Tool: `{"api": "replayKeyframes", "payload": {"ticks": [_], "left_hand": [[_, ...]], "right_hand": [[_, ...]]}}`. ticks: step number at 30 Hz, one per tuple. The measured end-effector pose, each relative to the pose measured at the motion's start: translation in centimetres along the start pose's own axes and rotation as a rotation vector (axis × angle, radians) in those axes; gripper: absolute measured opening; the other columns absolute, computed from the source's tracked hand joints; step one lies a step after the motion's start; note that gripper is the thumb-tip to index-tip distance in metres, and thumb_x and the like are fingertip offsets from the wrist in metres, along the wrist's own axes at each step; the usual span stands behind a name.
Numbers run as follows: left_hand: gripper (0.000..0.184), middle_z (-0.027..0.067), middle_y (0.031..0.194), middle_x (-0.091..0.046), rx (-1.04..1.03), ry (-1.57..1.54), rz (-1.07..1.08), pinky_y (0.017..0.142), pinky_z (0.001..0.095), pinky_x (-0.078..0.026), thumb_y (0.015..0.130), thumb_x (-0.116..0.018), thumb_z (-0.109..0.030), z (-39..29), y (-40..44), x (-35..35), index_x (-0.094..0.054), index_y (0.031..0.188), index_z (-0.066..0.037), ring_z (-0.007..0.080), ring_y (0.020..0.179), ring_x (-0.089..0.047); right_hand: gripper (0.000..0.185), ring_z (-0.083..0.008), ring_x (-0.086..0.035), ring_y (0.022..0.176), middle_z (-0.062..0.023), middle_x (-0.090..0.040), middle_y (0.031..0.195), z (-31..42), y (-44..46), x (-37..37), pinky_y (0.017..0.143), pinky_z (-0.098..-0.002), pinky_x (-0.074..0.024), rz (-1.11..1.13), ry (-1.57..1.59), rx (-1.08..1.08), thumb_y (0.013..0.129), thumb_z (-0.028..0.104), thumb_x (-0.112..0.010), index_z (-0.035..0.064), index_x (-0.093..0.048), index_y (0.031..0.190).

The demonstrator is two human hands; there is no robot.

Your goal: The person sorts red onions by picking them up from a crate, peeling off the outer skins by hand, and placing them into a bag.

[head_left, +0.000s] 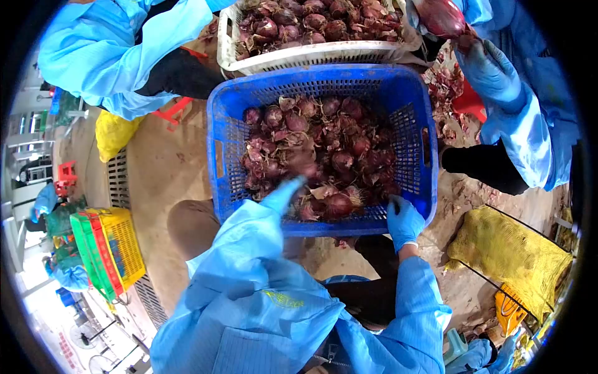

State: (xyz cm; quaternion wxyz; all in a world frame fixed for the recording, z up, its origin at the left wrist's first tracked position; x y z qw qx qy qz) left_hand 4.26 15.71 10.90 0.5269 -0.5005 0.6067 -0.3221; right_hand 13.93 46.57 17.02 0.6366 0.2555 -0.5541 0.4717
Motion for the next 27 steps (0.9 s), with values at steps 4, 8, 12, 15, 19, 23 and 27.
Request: {"api": "replayKeyframes", "payload": {"ticks": [4,8,12,15,19,23,27], "left_hand": [[0.052,0.0054,0.120,-0.054,0.058,-0.058,0.209,0.077,0.0435,-0.053,0.087,-0.059,-0.027,2.8,2.7,-5.5,-0.036,0.133,-0.022,0.0225,0.104,-0.058],[0.051,0.0066,0.120,-0.054,0.023,-0.047,0.289,0.076,0.0421,-0.053,0.089,-0.057,-0.024,4.3,5.7,-9.6,-0.034,0.134,-0.022,0.0230,0.102,-0.059],[0.055,0.0067,0.093,-0.058,-0.130,0.082,0.369,0.064,0.0342,-0.050,0.089,-0.053,-0.015,3.6,4.2,-10.0,-0.028,0.137,-0.017,0.0179,0.080,-0.056],[0.054,0.0048,0.082,-0.058,-0.233,0.259,0.278,0.062,0.0274,-0.046,0.087,-0.052,-0.010,4.1,4.0,-8.4,-0.032,0.136,-0.016,0.0142,0.071,-0.055],[0.053,0.0045,0.092,-0.060,-0.343,0.181,0.342,0.070,0.0233,-0.043,0.086,-0.053,-0.013,2.3,-0.2,-7.2,-0.036,0.136,-0.013,0.0119,0.082,-0.056],[0.073,0.0074,0.145,-0.029,-0.624,0.397,0.153,0.105,0.0311,-0.026,0.084,-0.057,-0.008,-0.9,-3.5,-4.4,-0.017,0.145,-0.009,0.0182,0.131,-0.030],[0.075,0.0107,0.148,-0.023,-0.989,0.628,0.476,0.110,0.0338,-0.018,0.080,-0.065,-0.008,-3.0,-9.2,-6.5,-0.024,0.142,-0.005,0.0201,0.137,-0.018]], "right_hand": [[0.029,-0.0304,-0.063,0.087,-0.0127,-0.064,0.100,-1.8,1.4,-2.8,0.076,-0.0388,-0.0499,0.325,-0.068,-0.029,0.080,0.027,-0.053,0.0198,-0.064,0.106],[0.049,-0.0260,-0.061,0.091,-0.0141,-0.061,0.107,-6.9,6.7,-9.8,0.085,-0.0342,-0.0472,0.467,0.976,0.114,0.079,0.018,-0.053,0.0161,-0.049,0.127],[0.059,-0.0213,-0.056,0.096,-0.0112,-0.057,0.109,2.7,5.1,-3.8,0.087,-0.0309,-0.0447,0.790,1.097,-0.408,0.079,0.016,-0.058,0.0102,-0.037,0.133],[0.065,-0.0206,-0.055,0.099,-0.0106,-0.057,0.110,5.5,5.7,-8.0,0.086,-0.0292,-0.0442,0.718,0.932,-0.074,0.078,0.020,-0.065,0.0051,-0.033,0.132],[0.058,-0.0187,-0.056,0.097,-0.0090,-0.058,0.110,8.6,5.3,-9.4,0.086,-0.0301,-0.0443,0.561,1.082,-0.161,0.081,0.039,-0.062,0.0064,-0.043,0.125],[0.054,-0.0220,-0.060,0.088,-0.0062,-0.064,0.100,9.5,5.1,-9.5,0.079,-0.0338,-0.0492,0.707,1.874,-0.302,0.084,0.060,-0.043,0.0161,-0.057,0.113],[0.062,-0.0225,-0.059,0.095,-0.0068,-0.061,0.108,11.6,2.4,-6.1,0.078,-0.0386,-0.0516,0.628,1.601,0.015,0.082,0.064,-0.041,0.0158,-0.054,0.119]]}}
Point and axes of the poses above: each hand's wrist, its own y-axis towards the middle knuckle, its own x-axis out of the back of the hand, z = x × y, the point moved 2 cm from there along y, towards the middle knuckle
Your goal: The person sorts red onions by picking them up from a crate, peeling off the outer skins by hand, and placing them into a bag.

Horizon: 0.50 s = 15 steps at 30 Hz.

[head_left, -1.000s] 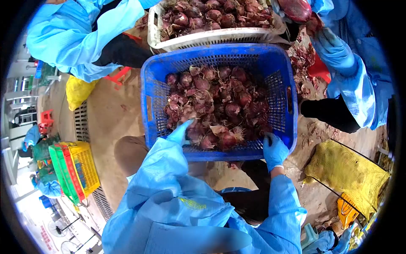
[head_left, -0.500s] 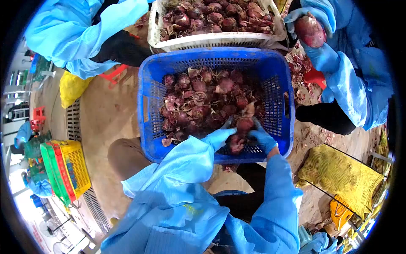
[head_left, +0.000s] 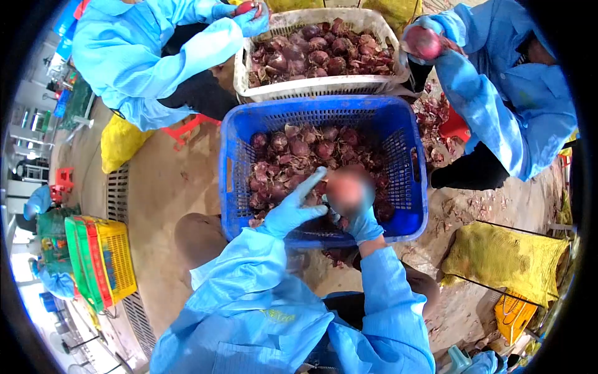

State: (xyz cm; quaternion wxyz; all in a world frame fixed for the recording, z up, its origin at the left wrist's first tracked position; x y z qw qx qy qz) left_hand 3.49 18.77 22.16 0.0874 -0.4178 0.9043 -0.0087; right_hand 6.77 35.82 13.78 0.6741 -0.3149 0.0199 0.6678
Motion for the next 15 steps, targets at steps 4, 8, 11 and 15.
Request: {"api": "replayKeyframes", "payload": {"ticks": [4,8,11,15], "left_hand": [[0.084,0.0103,0.145,-0.027,-0.195,0.354,0.083,0.107,0.0338,-0.025,0.072,-0.075,-0.012,-3.7,0.2,-2.9,-0.027,0.140,-0.005,0.0205,0.133,-0.026],[0.079,0.0116,0.136,-0.040,-0.075,0.063,-0.006,0.106,0.0343,-0.028,0.071,-0.076,-0.026,-5.0,-1.0,-5.0,-0.035,0.135,-0.002,0.0221,0.127,-0.037],[0.071,0.0110,0.130,-0.045,-0.121,-0.010,-0.069,0.104,0.0335,-0.031,0.075,-0.069,-0.037,-5.0,-1.6,-6.3,-0.040,0.130,-0.002,0.0214,0.122,-0.042],[0.067,0.0107,0.131,-0.045,0.105,-0.156,-0.018,0.105,0.0328,-0.030,0.075,-0.069,-0.031,-6.6,-2.2,-7.8,-0.042,0.129,-0.002,0.0214,0.122,-0.042]], "right_hand": [[0.070,-0.0247,-0.055,0.105,-0.0087,-0.055,0.120,2.4,-3.5,-4.7,0.082,-0.0386,-0.0508,-0.130,0.573,-0.176,0.083,0.067,-0.038,0.0123,-0.047,0.126],[0.076,-0.0260,-0.053,0.109,-0.0098,-0.050,0.126,5.7,-8.7,-7.4,0.087,-0.0411,-0.0479,-0.070,0.346,0.029,0.082,0.069,-0.039,0.0113,-0.039,0.131],[0.079,-0.0245,-0.053,0.107,-0.0098,-0.050,0.125,7.1,-11.4,-8.4,0.088,-0.0422,-0.0457,-0.002,0.377,-0.043,0.080,0.073,-0.039,0.0128,-0.038,0.132],[0.069,-0.0197,-0.054,0.096,-0.0044,-0.054,0.110,7.6,-13.6,-8.5,0.087,-0.0396,-0.0446,0.091,0.643,-0.138,0.081,0.070,-0.039,0.0132,-0.046,0.120]]}}
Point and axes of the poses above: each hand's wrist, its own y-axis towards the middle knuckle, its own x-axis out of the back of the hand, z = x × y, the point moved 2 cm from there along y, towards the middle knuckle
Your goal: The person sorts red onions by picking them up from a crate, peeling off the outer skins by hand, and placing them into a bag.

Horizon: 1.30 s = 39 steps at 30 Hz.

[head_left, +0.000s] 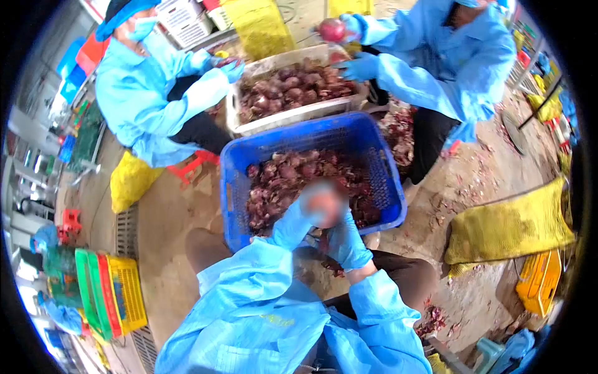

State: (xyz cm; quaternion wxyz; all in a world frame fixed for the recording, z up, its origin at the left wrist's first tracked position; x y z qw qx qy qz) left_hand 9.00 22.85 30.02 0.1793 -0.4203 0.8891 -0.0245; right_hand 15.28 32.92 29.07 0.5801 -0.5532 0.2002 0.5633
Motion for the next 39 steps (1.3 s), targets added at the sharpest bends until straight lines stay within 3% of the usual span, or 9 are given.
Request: {"api": "replayKeyframes", "payload": {"ticks": [4,7,12,15,17,21,25,33,39], "left_hand": [[0.080,0.0131,0.140,-0.035,-0.247,0.465,0.182,0.107,0.0360,-0.027,0.076,-0.068,-0.034,1.0,2.3,-1.0,-0.028,0.139,-0.003,0.0248,0.128,-0.035],[0.082,0.0133,0.146,-0.024,-0.067,0.167,0.156,0.106,0.0387,-0.027,0.081,-0.064,-0.033,-2.2,0.3,-2.4,-0.018,0.143,-0.007,0.0268,0.132,-0.029],[0.072,0.0099,0.141,-0.032,-0.152,0.208,-0.088,0.099,0.0351,-0.033,0.084,-0.060,-0.032,1.9,0.5,5.5,-0.022,0.143,-0.016,0.0231,0.126,-0.037],[0.064,0.0055,0.135,-0.040,0.070,0.252,-0.240,0.093,0.0309,-0.035,0.086,-0.058,-0.024,2.3,-2.0,9.1,-0.028,0.142,-0.019,0.0180,0.118,-0.043],[0.060,-0.0005,0.126,-0.048,0.149,0.293,-0.313,0.083,0.0269,-0.040,0.087,-0.057,-0.025,3.2,-2.9,11.9,-0.031,0.141,-0.019,0.0127,0.105,-0.051],[0.052,-0.0011,0.124,-0.050,0.179,0.306,-0.474,0.084,0.0281,-0.041,0.091,-0.053,-0.034,4.8,-4.4,16.1,-0.035,0.137,-0.020,0.0122,0.103,-0.051],[0.050,0.0067,0.126,-0.051,0.203,-0.004,-0.600,0.094,0.0373,-0.041,0.090,-0.052,-0.030,5.6,-7.6,18.4,-0.038,0.135,-0.013,0.0219,0.114,-0.050],[0.036,0.0122,0.113,-0.054,0.302,-0.400,-0.939,0.085,0.0491,-0.045,0.090,-0.050,-0.031,9.1,-7.1,22.7,-0.046,0.119,-0.011,0.0283,0.101,-0.054],[0.029,0.0097,0.099,-0.056,0.587,-0.308,-1.018,0.077,0.0460,-0.046,0.087,-0.050,-0.027,15.2,-6.1,24.5,-0.051,0.110,-0.009,0.0255,0.087,-0.055]], "right_hand": [[0.047,-0.0156,-0.058,0.081,-0.0014,-0.060,0.092,0.7,2.1,6.8,0.078,-0.0314,-0.0480,0.551,0.330,0.342,0.085,0.057,-0.048,0.0164,-0.054,0.107],[0.032,-0.0132,-0.049,0.070,-0.0002,-0.052,0.078,7.1,-8.4,-1.8,0.066,-0.0255,-0.0424,-0.312,0.162,0.726,0.088,0.046,-0.049,0.0152,-0.055,0.088],[0.022,-0.0064,-0.041,0.071,0.0041,-0.047,0.078,21.9,-23.0,0.3,0.063,-0.0226,-0.0339,-0.607,-0.481,1.798,0.092,0.031,-0.048,0.0113,-0.054,0.083],[0.066,-0.0166,-0.052,0.098,-0.0090,-0.047,0.120,29.3,-33.5,2.4,0.084,-0.0301,-0.0434,-1.115,-0.700,2.160,0.085,0.031,-0.062,0.0052,-0.027,0.135],[0.059,-0.0121,-0.050,0.092,-0.0057,-0.052,0.107,35.0,-39.5,5.6,0.081,-0.0253,-0.0428,-1.200,-0.899,2.123,0.084,0.018,-0.064,0.0042,-0.032,0.132],[0.057,-0.0166,-0.048,0.110,-0.0117,-0.049,0.125,36.1,-41.6,9.7,0.096,-0.0282,-0.0362,-1.444,-0.936,1.781,0.090,0.028,-0.055,-0.0035,-0.035,0.134],[0.035,-0.0189,-0.052,0.108,-0.0077,-0.055,0.121,27.1,-27.6,7.1,0.094,-0.0289,-0.0385,-1.068,-0.909,1.434,0.093,0.017,-0.048,0.0001,-0.051,0.123],[0.029,-0.0291,-0.062,0.090,-0.0151,-0.063,0.101,7.1,-2.2,10.2,0.079,-0.0374,-0.0488,-0.166,-2.029,0.509,0.082,0.027,-0.060,0.0110,-0.063,0.106],[0.027,-0.0323,-0.063,0.078,-0.0131,-0.065,0.087,3.0,4.3,13.1,0.068,-0.0404,-0.0501,-0.432,-2.257,0.098,0.082,0.034,-0.055,0.0128,-0.066,0.095]]}}
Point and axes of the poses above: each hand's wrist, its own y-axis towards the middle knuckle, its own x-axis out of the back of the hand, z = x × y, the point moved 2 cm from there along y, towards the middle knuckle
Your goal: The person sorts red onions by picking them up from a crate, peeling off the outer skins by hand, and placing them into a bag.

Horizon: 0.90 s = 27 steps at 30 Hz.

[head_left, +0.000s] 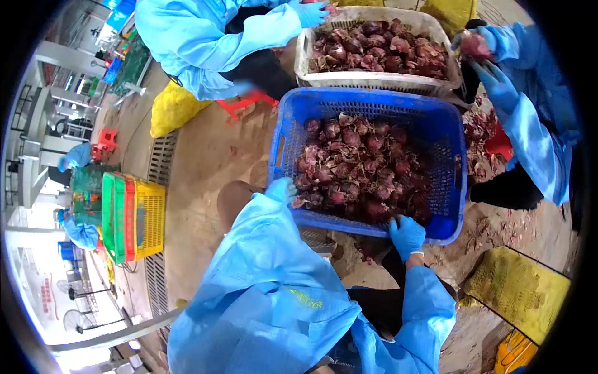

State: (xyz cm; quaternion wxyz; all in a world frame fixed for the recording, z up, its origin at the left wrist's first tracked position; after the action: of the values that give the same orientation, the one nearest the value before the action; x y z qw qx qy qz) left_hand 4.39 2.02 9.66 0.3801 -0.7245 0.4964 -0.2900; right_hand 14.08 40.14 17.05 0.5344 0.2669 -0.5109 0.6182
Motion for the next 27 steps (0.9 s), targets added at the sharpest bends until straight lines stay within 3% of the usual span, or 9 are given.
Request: {"api": "replayKeyframes", "payload": {"ticks": [1,4,8,10,14,20,22,24,27], "left_hand": [[0.027,0.0114,0.096,-0.056,0.085,-0.025,-0.025,0.077,0.0466,-0.048,0.085,-0.053,-0.024,0.9,0.8,-0.1,-0.051,0.106,-0.007,0.0257,0.081,-0.056],[0.024,0.0129,0.088,-0.056,0.313,-0.216,-0.128,0.076,0.0455,-0.050,0.084,-0.058,-0.024,4.3,4.3,-0.5,-0.052,0.097,-0.005,0.0266,0.076,-0.055],[0.028,0.0104,0.088,-0.057,0.362,-0.454,-0.191,0.071,0.0417,-0.050,0.084,-0.059,-0.032,6.8,8.1,-2.8,-0.054,0.098,-0.009,0.0267,0.077,-0.055],[0.043,0.0121,0.094,-0.058,0.249,-0.637,0.107,0.069,0.0408,-0.051,0.077,-0.063,-0.044,7.5,10.1,-3.7,-0.055,0.103,-0.011,0.0284,0.080,-0.056],[0.039,0.0027,0.087,-0.057,0.315,-0.471,-0.012,0.062,0.0371,-0.045,0.070,-0.069,-0.049,4.6,7.2,-5.2,-0.057,0.091,-0.019,0.0233,0.076,-0.054],[0.039,-0.0005,0.092,-0.057,0.280,-0.403,0.055,0.069,0.0337,-0.045,0.073,-0.072,-0.038,0.7,6.5,-5.5,-0.053,0.103,-0.022,0.0201,0.084,-0.054],[0.036,0.0014,0.097,-0.058,0.061,-0.338,0.416,0.075,0.0355,-0.047,0.077,-0.070,-0.030,-1.9,5.2,-5.9,-0.053,0.106,-0.019,0.0203,0.089,-0.056],[0.043,0.0029,0.100,-0.059,-0.047,-0.234,0.403,0.080,0.0374,-0.048,0.074,-0.074,-0.022,-5.4,0.5,-8.0,-0.051,0.110,-0.015,0.0183,0.096,-0.056],[0.067,0.0052,0.106,-0.054,-0.704,0.405,0.460,0.087,0.0330,-0.045,0.060,-0.084,-0.015,-8.9,-5.4,-10.2,-0.046,0.115,-0.010,0.0171,0.102,-0.051]], "right_hand": [[0.025,-0.0312,-0.063,0.074,-0.0127,-0.066,0.083,0.1,-0.2,-0.3,0.064,-0.0401,-0.0502,-0.205,0.119,0.026,0.082,0.033,-0.055,0.0140,-0.067,0.093],[0.025,-0.0309,-0.063,0.073,-0.0125,-0.066,0.082,0.4,0.2,0.0,0.064,-0.0395,-0.0502,-0.231,0.091,-0.085,0.081,0.033,-0.056,0.0148,-0.068,0.093],[0.024,-0.0294,-0.064,0.074,-0.0115,-0.066,0.084,0.9,0.4,0.4,0.065,-0.0379,-0.0505,-0.185,0.137,-0.136,0.080,0.031,-0.058,0.0159,-0.069,0.096],[0.023,-0.0292,-0.064,0.074,-0.0111,-0.067,0.085,0.6,0.4,0.2,0.065,-0.0375,-0.0507,-0.194,0.136,-0.135,0.080,0.030,-0.058,0.0159,-0.069,0.095],[0.021,-0.0286,-0.064,0.075,-0.0101,-0.067,0.087,0.4,0.6,-0.2,0.065,-0.0362,-0.0512,-0.258,0.142,-0.072,0.080,0.028,-0.059,0.0156,-0.070,0.092],[0.019,-0.0285,-0.064,0.077,-0.0092,-0.067,0.087,1.0,0.6,0.5,0.065,-0.0359,-0.0512,-0.185,0.135,-0.118,0.080,0.027,-0.059,0.0154,-0.070,0.091],[0.019,-0.0285,-0.064,0.077,-0.0090,-0.067,0.087,0.8,0.6,0.3,0.066,-0.0358,-0.0512,-0.202,0.128,-0.117,0.080,0.027,-0.059,0.0158,-0.070,0.091],[0.019,-0.0284,-0.064,0.077,-0.0087,-0.067,0.087,0.6,0.5,0.0,0.066,-0.0358,-0.0512,-0.232,0.120,-0.113,0.080,0.027,-0.059,0.0162,-0.069,0.091],[0.021,-0.0286,-0.064,0.080,-0.0100,-0.066,0.089,0.2,0.6,-0.2,0.068,-0.0354,-0.0511,-0.230,0.120,-0.107,0.079,0.029,-0.059,0.0169,-0.068,0.093]]}}
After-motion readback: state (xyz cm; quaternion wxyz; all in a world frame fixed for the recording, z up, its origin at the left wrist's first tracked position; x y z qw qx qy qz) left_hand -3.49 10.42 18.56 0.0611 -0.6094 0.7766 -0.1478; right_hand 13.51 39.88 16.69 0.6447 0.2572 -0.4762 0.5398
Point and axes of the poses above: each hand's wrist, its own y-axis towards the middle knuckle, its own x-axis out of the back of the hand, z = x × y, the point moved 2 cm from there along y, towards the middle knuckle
